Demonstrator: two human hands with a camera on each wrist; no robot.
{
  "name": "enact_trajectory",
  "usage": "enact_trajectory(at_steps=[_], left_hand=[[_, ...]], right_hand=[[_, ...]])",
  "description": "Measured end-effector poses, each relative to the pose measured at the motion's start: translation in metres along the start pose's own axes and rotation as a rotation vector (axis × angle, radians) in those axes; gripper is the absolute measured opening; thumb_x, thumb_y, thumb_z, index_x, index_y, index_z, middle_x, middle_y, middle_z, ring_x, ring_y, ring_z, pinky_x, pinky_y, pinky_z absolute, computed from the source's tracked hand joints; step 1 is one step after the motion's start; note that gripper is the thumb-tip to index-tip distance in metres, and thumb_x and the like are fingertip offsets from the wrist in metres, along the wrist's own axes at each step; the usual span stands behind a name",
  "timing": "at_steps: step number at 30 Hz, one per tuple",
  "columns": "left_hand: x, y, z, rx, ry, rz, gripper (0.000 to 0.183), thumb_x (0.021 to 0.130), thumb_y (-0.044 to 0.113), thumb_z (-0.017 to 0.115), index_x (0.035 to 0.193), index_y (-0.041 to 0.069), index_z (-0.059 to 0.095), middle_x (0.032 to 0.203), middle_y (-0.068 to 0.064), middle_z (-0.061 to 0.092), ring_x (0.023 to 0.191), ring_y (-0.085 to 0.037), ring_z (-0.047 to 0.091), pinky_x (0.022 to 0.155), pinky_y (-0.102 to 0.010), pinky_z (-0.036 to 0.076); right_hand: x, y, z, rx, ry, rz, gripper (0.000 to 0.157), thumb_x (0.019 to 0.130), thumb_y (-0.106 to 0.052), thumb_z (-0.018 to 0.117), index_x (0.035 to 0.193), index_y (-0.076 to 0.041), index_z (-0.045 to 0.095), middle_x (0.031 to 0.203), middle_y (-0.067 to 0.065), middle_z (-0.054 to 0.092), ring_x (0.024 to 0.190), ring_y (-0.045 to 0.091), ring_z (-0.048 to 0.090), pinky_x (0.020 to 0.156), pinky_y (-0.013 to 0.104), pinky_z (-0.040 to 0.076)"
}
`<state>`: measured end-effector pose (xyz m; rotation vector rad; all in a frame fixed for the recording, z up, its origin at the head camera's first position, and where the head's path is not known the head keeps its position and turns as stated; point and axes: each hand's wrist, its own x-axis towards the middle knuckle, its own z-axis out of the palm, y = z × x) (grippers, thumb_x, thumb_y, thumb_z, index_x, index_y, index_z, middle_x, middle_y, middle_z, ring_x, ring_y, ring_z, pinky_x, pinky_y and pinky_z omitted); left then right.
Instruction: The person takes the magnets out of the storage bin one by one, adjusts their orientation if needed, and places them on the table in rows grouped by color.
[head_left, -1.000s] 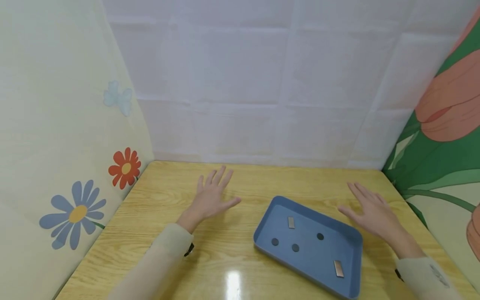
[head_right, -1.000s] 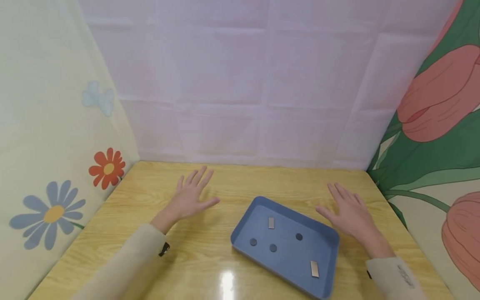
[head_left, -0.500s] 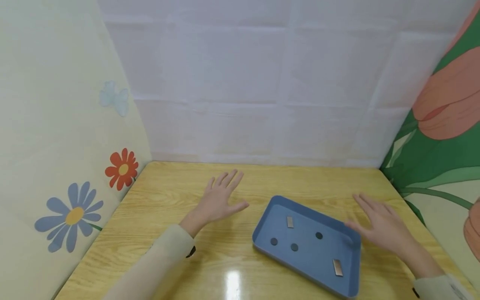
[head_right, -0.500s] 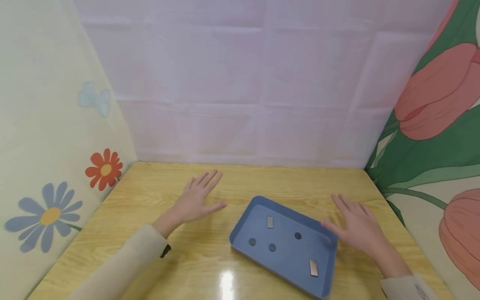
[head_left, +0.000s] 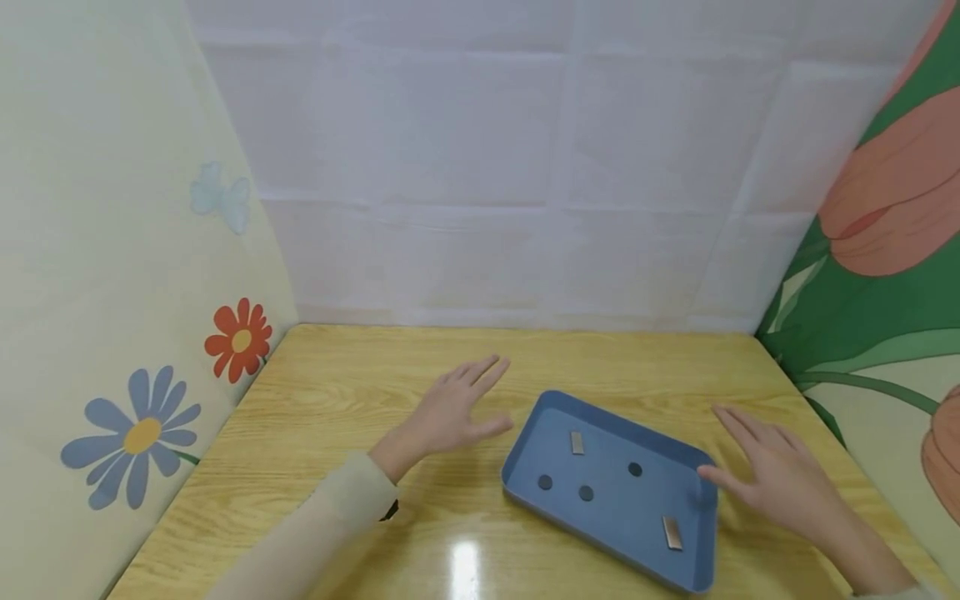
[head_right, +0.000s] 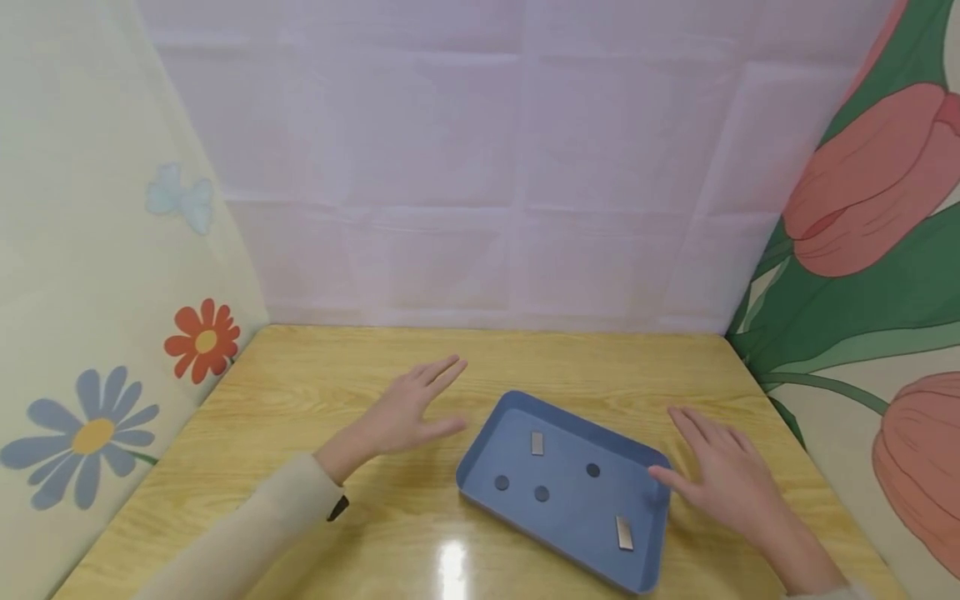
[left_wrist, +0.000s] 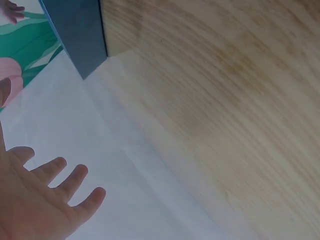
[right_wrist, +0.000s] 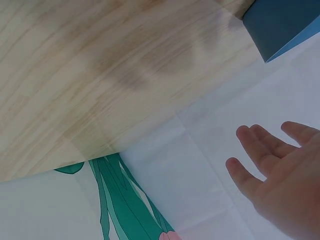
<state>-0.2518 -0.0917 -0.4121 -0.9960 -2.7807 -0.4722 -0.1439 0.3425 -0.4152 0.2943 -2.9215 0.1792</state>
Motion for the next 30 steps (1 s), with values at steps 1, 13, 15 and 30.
enact_trajectory(at_steps=[1, 13, 15, 30], left_hand=[[0.000, 0.001, 0.001, -0.011, -0.005, 0.008, 0.083, 0.089, 0.065, 0.050, 0.155, 0.031, 0.013, 0.160, -0.003, 0.025, 0.141, -0.035, 0.035, 0.111, -0.059, 0.031], [0.002, 0.012, 0.019, -0.056, -0.133, 0.055, 0.081, 0.089, 0.065, 0.050, 0.154, 0.035, 0.012, 0.159, 0.002, 0.027, 0.142, -0.030, 0.036, 0.113, -0.058, 0.030], [0.002, 0.014, 0.022, -0.059, -0.150, 0.064, 0.080, 0.089, 0.064, 0.050, 0.154, 0.033, 0.015, 0.159, 0.001, 0.028, 0.142, -0.030, 0.035, 0.113, -0.059, 0.029], [0.005, 0.018, 0.038, -0.038, -0.274, 0.139, 0.070, 0.094, 0.056, 0.048, 0.153, 0.027, 0.025, 0.157, -0.001, 0.032, 0.142, -0.028, 0.036, 0.113, -0.053, 0.032]], right_hand=[[-0.002, 0.000, 0.000, 0.004, 0.008, 0.001, 0.093, 0.082, -0.064, 0.062, 0.152, -0.014, 0.027, 0.146, 0.021, 0.043, 0.124, 0.048, 0.044, 0.098, 0.065, 0.030], [-0.020, -0.016, 0.008, 0.033, -0.038, 0.030, 0.101, 0.077, -0.067, 0.065, 0.145, 0.002, 0.037, 0.131, 0.031, 0.053, 0.114, 0.050, 0.054, 0.088, 0.064, 0.044], [-0.023, -0.020, 0.009, 0.036, -0.046, 0.032, 0.102, 0.076, -0.068, 0.065, 0.142, 0.005, 0.039, 0.129, 0.030, 0.054, 0.113, 0.048, 0.055, 0.089, 0.062, 0.046], [-0.040, -0.032, 0.016, 0.085, -0.134, 0.088, 0.108, 0.070, -0.072, 0.066, 0.138, 0.008, 0.043, 0.127, 0.024, 0.054, 0.109, 0.042, 0.058, 0.085, 0.065, 0.044]])
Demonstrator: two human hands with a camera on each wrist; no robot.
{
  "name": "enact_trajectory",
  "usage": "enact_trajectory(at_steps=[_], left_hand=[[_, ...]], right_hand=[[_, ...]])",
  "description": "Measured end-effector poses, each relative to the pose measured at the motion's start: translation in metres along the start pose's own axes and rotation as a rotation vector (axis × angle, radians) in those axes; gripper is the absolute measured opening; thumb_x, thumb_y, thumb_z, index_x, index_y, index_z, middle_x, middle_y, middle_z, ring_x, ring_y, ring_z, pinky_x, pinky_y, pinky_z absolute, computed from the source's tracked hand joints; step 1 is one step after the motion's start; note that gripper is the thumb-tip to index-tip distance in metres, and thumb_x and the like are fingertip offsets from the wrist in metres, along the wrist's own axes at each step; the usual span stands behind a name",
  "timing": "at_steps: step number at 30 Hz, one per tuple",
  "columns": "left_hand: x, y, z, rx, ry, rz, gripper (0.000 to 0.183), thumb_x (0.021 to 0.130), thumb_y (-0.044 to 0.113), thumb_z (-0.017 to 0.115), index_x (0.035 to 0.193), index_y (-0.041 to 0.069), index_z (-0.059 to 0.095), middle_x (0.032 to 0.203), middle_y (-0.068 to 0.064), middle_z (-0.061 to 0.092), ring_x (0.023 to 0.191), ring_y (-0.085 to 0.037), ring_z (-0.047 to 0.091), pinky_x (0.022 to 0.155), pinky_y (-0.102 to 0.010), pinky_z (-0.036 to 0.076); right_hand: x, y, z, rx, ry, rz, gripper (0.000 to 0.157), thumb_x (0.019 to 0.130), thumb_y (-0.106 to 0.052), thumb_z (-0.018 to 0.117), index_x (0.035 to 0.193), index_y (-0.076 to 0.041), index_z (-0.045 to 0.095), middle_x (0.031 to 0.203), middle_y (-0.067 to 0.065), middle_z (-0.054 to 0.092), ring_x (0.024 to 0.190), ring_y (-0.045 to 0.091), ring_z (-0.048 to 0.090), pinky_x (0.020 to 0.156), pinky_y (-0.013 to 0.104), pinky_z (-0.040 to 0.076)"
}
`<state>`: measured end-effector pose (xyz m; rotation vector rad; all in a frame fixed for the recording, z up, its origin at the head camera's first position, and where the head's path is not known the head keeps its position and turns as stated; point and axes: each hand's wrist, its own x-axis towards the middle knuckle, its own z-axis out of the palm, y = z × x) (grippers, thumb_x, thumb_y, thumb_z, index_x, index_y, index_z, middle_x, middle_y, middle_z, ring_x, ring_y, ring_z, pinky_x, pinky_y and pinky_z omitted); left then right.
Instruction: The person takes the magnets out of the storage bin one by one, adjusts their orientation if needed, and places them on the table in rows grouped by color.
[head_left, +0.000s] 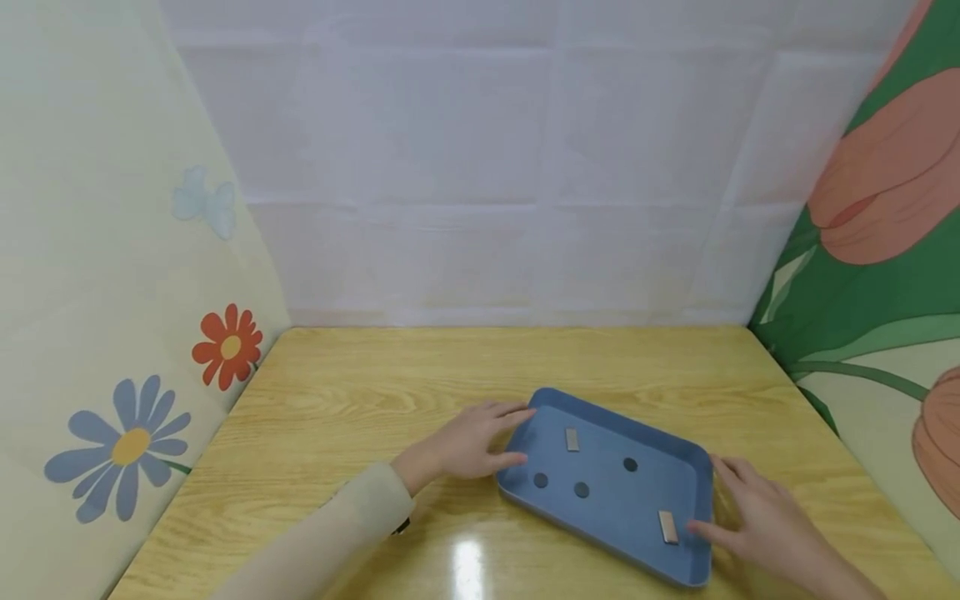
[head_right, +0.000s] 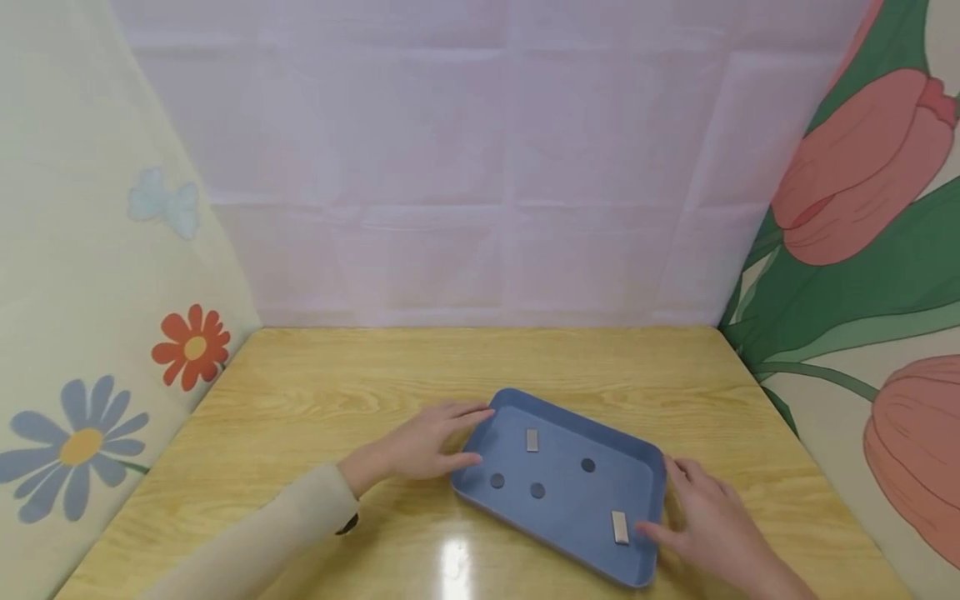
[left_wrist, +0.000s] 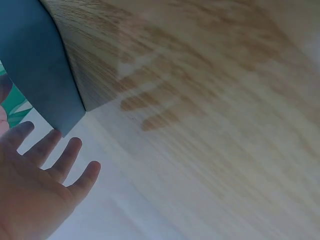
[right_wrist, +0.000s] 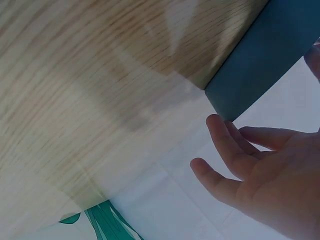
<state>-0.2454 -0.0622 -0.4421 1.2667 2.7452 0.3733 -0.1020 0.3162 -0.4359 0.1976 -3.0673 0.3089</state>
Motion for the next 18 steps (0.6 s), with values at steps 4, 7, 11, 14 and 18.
enact_trajectory(at_steps=[4, 7, 11, 14, 18], left_hand=[[0.0006, -0.0023, 0.0018, -0.007, 0.001, 0.014, 0.068, 0.094, 0.052, 0.052, 0.152, 0.025, 0.028, 0.157, -0.001, 0.032, 0.142, -0.028, 0.035, 0.114, -0.053, 0.032], [0.0005, -0.0047, 0.0026, 0.002, 0.005, 0.031, 0.067, 0.094, 0.051, 0.053, 0.151, 0.024, 0.031, 0.157, -0.002, 0.031, 0.143, -0.027, 0.035, 0.115, -0.052, 0.031], [0.0006, -0.0078, 0.0038, 0.009, 0.010, 0.047, 0.068, 0.093, 0.052, 0.054, 0.150, 0.022, 0.033, 0.159, -0.001, 0.028, 0.143, -0.027, 0.034, 0.114, -0.052, 0.031], [0.0007, -0.0089, 0.0041, -0.001, 0.008, 0.047, 0.068, 0.093, 0.051, 0.055, 0.150, 0.022, 0.033, 0.159, 0.000, 0.026, 0.143, -0.027, 0.034, 0.114, -0.053, 0.032], [0.0002, -0.0090, 0.0040, -0.010, 0.000, 0.040, 0.069, 0.092, 0.051, 0.056, 0.150, 0.021, 0.033, 0.160, 0.001, 0.026, 0.143, -0.027, 0.034, 0.114, -0.053, 0.032]], right_hand=[[-0.0019, 0.0012, 0.0020, 0.015, -0.038, 0.018, 0.110, 0.068, -0.073, 0.067, 0.137, 0.009, 0.044, 0.130, 0.024, 0.052, 0.111, 0.044, 0.056, 0.084, 0.063, 0.045], [-0.0021, 0.0027, 0.0026, 0.027, -0.072, 0.040, 0.111, 0.067, -0.075, 0.066, 0.137, 0.008, 0.045, 0.133, 0.025, 0.050, 0.113, 0.046, 0.054, 0.084, 0.064, 0.044], [-0.0014, 0.0050, 0.0025, 0.041, -0.088, 0.049, 0.112, 0.067, -0.077, 0.064, 0.139, 0.007, 0.043, 0.136, 0.026, 0.048, 0.118, 0.048, 0.051, 0.085, 0.066, 0.044], [-0.0015, 0.0071, 0.0033, 0.050, -0.075, 0.035, 0.110, 0.068, -0.075, 0.065, 0.139, 0.007, 0.043, 0.138, 0.028, 0.046, 0.120, 0.050, 0.049, 0.086, 0.067, 0.043], [-0.0030, 0.0089, 0.0056, 0.067, -0.030, 0.004, 0.106, 0.069, -0.069, 0.070, 0.139, 0.006, 0.043, 0.140, 0.028, 0.045, 0.121, 0.051, 0.048, 0.087, 0.069, 0.041]])
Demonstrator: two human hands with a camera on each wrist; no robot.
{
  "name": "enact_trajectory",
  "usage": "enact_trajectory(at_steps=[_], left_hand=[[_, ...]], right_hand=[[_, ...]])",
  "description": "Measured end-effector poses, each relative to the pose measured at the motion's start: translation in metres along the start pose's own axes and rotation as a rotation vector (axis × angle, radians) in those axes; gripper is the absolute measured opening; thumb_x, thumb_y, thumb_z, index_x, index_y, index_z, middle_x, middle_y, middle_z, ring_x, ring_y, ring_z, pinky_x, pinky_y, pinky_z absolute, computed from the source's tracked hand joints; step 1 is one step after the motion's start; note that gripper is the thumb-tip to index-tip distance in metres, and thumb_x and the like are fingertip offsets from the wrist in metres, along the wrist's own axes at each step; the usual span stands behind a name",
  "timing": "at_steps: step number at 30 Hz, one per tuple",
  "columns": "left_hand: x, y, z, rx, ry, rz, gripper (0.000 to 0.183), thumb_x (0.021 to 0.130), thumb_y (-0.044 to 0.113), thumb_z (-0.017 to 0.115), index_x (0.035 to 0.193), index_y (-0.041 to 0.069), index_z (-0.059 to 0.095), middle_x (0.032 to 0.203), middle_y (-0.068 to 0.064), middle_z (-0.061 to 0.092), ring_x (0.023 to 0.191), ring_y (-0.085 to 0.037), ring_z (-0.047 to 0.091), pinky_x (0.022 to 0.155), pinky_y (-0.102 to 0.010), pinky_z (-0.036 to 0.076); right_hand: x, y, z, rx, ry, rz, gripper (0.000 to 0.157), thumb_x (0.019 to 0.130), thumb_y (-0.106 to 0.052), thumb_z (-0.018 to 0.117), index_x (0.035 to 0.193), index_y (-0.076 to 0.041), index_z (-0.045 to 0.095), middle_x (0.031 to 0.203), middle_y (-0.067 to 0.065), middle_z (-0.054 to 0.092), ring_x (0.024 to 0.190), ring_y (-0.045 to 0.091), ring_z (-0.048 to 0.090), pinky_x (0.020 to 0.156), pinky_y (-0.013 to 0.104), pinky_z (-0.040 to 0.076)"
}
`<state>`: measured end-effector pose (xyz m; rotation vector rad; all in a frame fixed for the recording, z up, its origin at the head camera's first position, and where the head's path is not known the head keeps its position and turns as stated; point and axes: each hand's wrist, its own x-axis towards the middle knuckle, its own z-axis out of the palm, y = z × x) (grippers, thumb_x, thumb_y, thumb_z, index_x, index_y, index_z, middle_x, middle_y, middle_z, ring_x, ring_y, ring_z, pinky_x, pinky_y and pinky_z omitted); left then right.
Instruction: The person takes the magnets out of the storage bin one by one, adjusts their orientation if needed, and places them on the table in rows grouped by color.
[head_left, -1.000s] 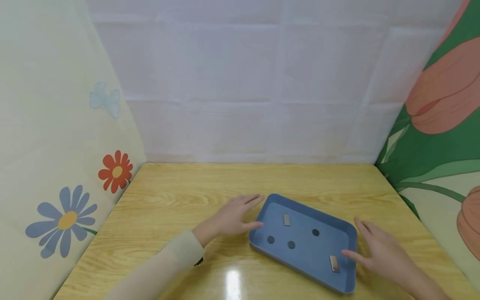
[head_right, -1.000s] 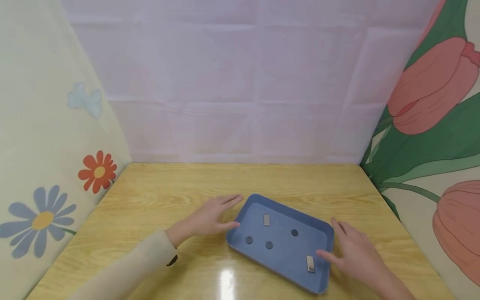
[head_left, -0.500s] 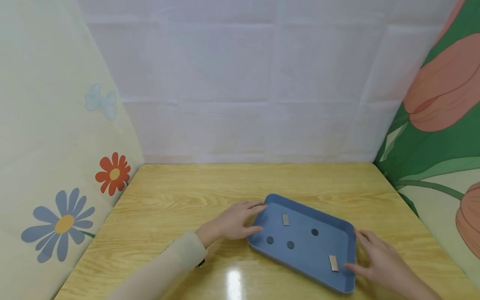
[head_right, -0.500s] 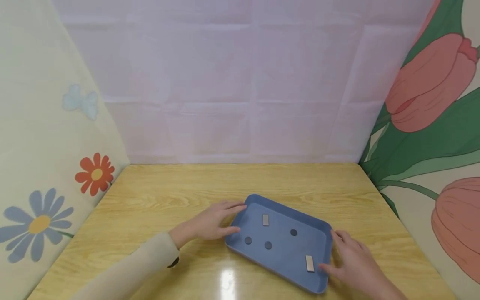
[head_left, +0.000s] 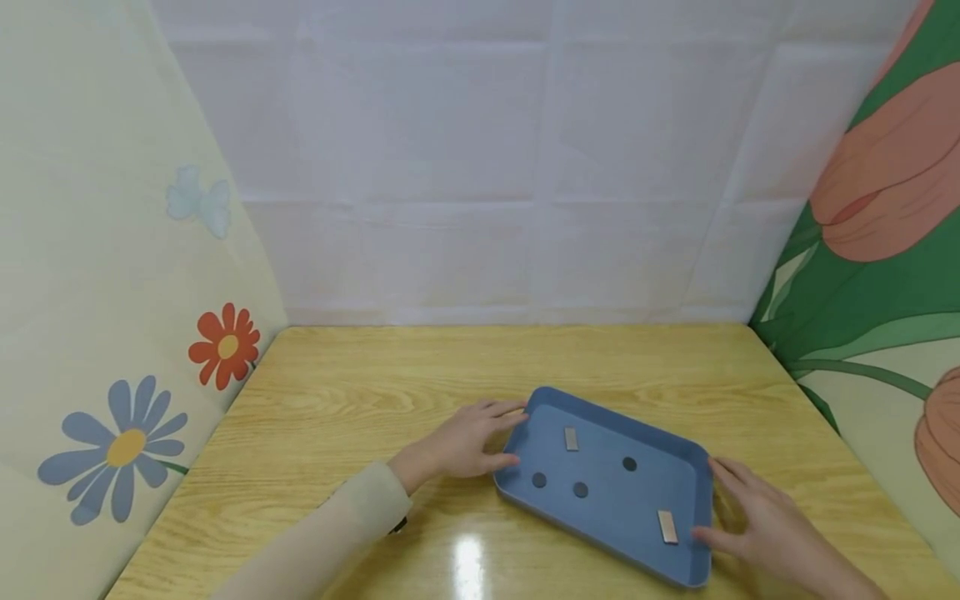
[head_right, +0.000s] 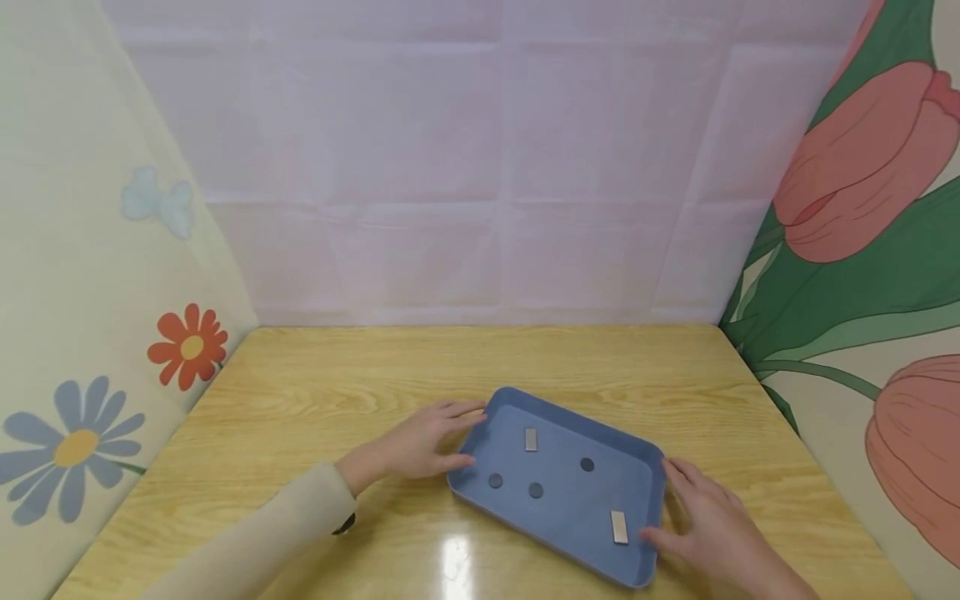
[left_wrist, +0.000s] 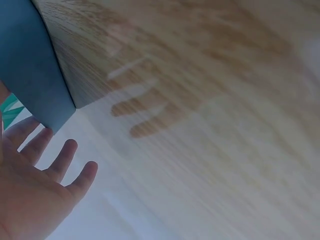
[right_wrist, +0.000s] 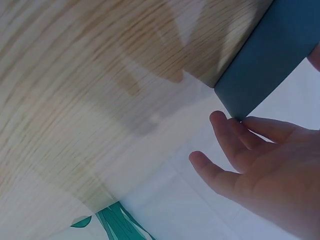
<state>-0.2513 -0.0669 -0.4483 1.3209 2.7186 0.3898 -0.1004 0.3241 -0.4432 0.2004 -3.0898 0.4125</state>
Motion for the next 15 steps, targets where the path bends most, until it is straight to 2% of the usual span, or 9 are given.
enact_trajectory(at_steps=[4, 12, 15], left_hand=[[-0.001, 0.000, 0.000, 0.003, 0.003, -0.006, 0.070, 0.092, 0.051, 0.057, 0.150, 0.021, 0.033, 0.159, 0.001, 0.027, 0.142, -0.027, 0.035, 0.113, -0.053, 0.034], [-0.001, -0.001, 0.002, -0.037, 0.026, -0.031, 0.071, 0.090, 0.050, 0.060, 0.149, 0.019, 0.035, 0.158, 0.002, 0.029, 0.141, -0.027, 0.036, 0.112, -0.054, 0.034], [-0.001, -0.002, 0.004, -0.040, 0.031, -0.054, 0.071, 0.090, 0.050, 0.060, 0.150, 0.019, 0.035, 0.159, 0.003, 0.028, 0.142, -0.027, 0.036, 0.113, -0.054, 0.033]], right_hand=[[0.002, 0.002, 0.001, 0.023, 0.019, -0.020, 0.102, 0.070, -0.064, 0.073, 0.140, 0.005, 0.043, 0.141, 0.028, 0.044, 0.122, 0.051, 0.047, 0.088, 0.070, 0.040], [0.016, 0.008, -0.001, 0.124, -0.057, -0.008, 0.099, 0.074, -0.055, 0.074, 0.145, 0.003, 0.036, 0.146, 0.028, 0.038, 0.126, 0.052, 0.044, 0.092, 0.067, 0.041], [0.024, 0.011, -0.003, 0.176, -0.063, -0.032, 0.096, 0.076, -0.048, 0.076, 0.146, 0.004, 0.034, 0.147, 0.028, 0.037, 0.126, 0.051, 0.045, 0.093, 0.066, 0.042]])
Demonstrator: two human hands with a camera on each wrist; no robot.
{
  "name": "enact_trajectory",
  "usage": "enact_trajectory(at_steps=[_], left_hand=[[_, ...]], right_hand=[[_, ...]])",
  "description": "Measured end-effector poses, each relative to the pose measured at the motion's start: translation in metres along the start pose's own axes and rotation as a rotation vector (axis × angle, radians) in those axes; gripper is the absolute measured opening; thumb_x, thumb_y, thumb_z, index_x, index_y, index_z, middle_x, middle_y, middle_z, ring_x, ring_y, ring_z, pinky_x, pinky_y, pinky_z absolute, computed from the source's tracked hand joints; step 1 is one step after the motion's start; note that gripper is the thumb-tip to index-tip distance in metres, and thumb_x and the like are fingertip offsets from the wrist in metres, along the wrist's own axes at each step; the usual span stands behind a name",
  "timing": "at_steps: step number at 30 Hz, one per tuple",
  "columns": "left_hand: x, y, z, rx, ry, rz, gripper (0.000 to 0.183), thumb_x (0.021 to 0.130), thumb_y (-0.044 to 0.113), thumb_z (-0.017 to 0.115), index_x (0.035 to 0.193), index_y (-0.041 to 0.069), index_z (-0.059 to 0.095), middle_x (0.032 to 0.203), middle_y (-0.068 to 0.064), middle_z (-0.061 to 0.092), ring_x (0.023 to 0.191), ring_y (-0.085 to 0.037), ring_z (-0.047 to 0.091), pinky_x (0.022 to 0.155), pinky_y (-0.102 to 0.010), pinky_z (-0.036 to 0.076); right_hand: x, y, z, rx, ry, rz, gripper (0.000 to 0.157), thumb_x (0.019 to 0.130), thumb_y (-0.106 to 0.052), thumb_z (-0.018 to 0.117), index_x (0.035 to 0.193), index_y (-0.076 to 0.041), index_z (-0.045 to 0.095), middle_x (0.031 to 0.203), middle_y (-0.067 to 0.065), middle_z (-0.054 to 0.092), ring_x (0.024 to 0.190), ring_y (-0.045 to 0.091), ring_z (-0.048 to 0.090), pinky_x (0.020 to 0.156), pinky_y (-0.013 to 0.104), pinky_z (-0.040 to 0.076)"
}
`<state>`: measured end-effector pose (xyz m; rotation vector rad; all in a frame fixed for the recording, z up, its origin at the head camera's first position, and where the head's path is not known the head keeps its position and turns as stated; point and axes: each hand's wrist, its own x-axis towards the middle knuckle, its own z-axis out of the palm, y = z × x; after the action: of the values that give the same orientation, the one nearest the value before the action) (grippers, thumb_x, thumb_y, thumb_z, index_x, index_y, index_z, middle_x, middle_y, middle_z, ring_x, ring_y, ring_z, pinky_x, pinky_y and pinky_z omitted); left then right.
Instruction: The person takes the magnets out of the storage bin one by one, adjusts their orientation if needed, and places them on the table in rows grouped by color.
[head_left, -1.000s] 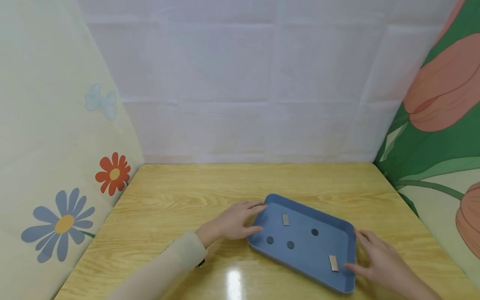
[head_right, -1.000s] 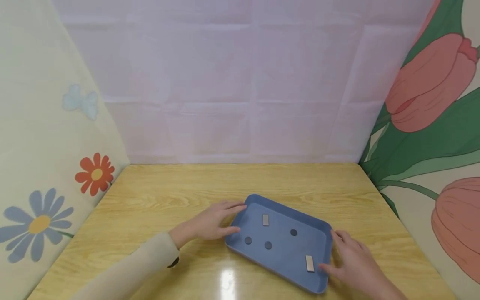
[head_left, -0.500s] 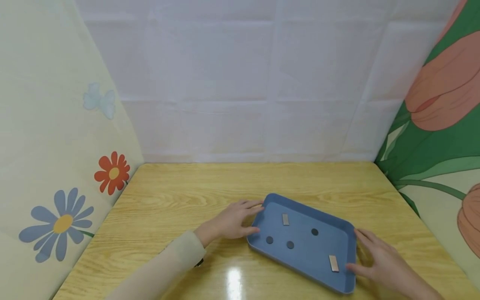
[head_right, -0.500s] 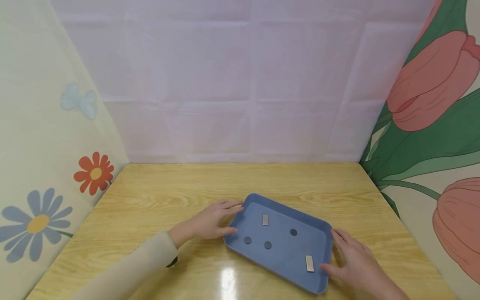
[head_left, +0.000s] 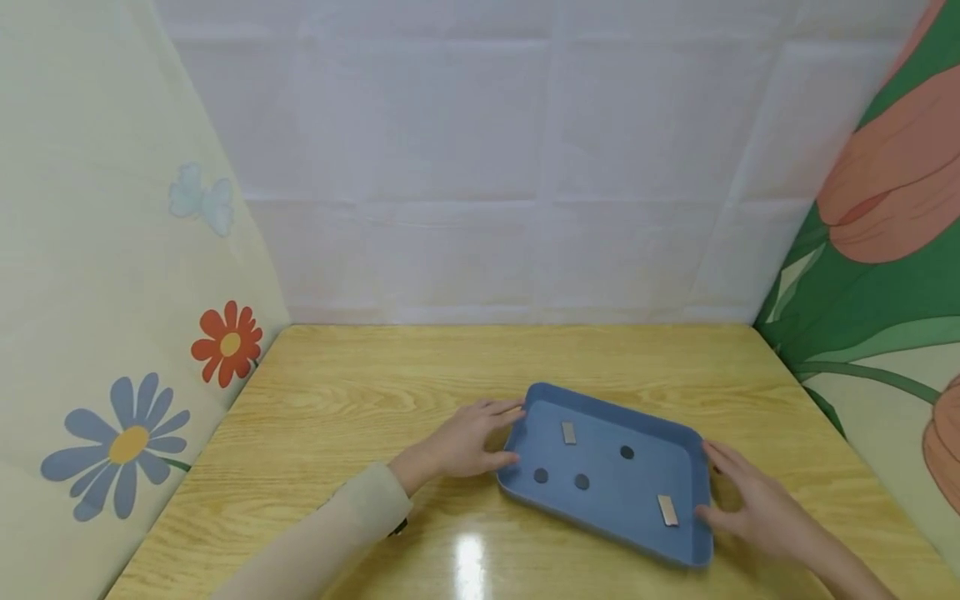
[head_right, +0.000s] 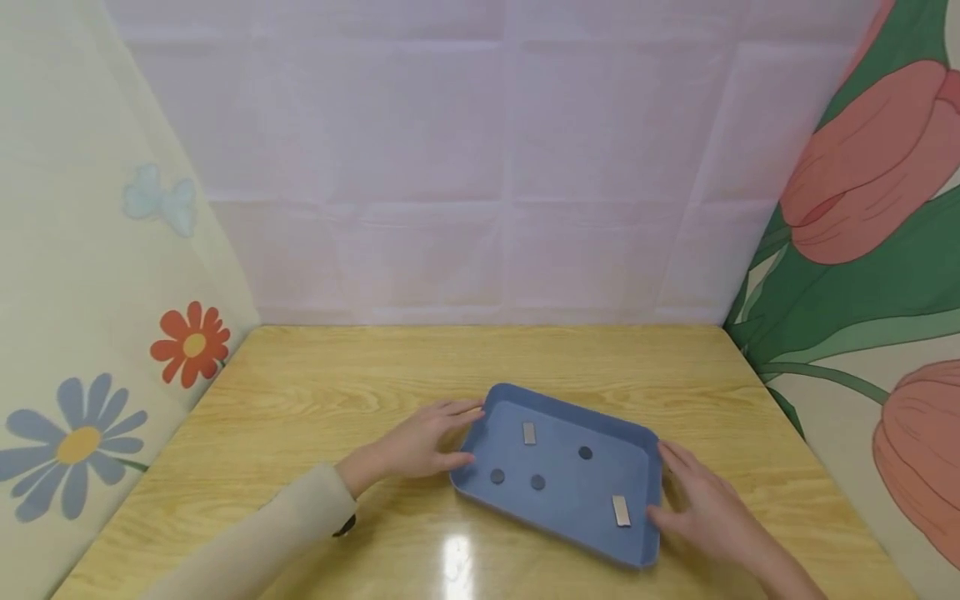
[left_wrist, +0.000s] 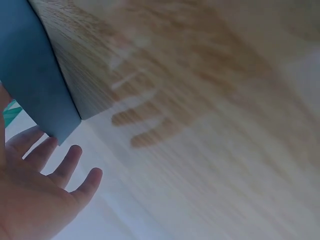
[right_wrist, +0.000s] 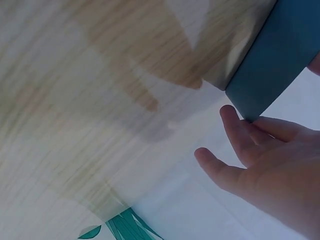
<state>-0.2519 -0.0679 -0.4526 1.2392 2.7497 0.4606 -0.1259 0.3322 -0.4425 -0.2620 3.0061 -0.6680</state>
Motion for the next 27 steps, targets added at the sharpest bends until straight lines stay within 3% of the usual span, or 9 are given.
enact_trajectory(at_steps=[9, 17, 27], left_hand=[[0.002, 0.001, 0.002, -0.021, -0.005, -0.068, 0.072, 0.092, 0.052, 0.057, 0.151, 0.019, 0.031, 0.160, 0.003, 0.024, 0.143, -0.029, 0.035, 0.113, -0.057, 0.030], [0.004, 0.001, 0.005, -0.029, 0.042, -0.111, 0.072, 0.091, 0.051, 0.058, 0.150, 0.019, 0.033, 0.160, 0.001, 0.025, 0.142, -0.031, 0.036, 0.112, -0.060, 0.030], [0.010, 0.009, 0.009, 0.039, 0.071, -0.159, 0.073, 0.091, 0.058, 0.053, 0.150, 0.019, 0.034, 0.160, 0.002, 0.026, 0.141, -0.032, 0.036, 0.112, -0.059, 0.031]], right_hand=[[0.022, 0.012, -0.006, 0.109, -0.027, -0.070, 0.089, 0.083, -0.033, 0.073, 0.149, 0.005, 0.026, 0.147, 0.027, 0.034, 0.120, 0.040, 0.053, 0.093, 0.057, 0.046], [0.044, 0.019, -0.014, 0.173, -0.122, -0.083, 0.091, 0.087, -0.034, 0.069, 0.152, 0.002, 0.017, 0.152, 0.028, 0.026, 0.126, 0.045, 0.046, 0.098, 0.063, 0.039], [0.060, 0.027, -0.023, 0.169, -0.159, -0.063, 0.083, 0.092, -0.026, 0.063, 0.153, 0.001, 0.013, 0.151, 0.032, 0.028, 0.132, 0.050, 0.038, 0.101, 0.064, 0.036]])
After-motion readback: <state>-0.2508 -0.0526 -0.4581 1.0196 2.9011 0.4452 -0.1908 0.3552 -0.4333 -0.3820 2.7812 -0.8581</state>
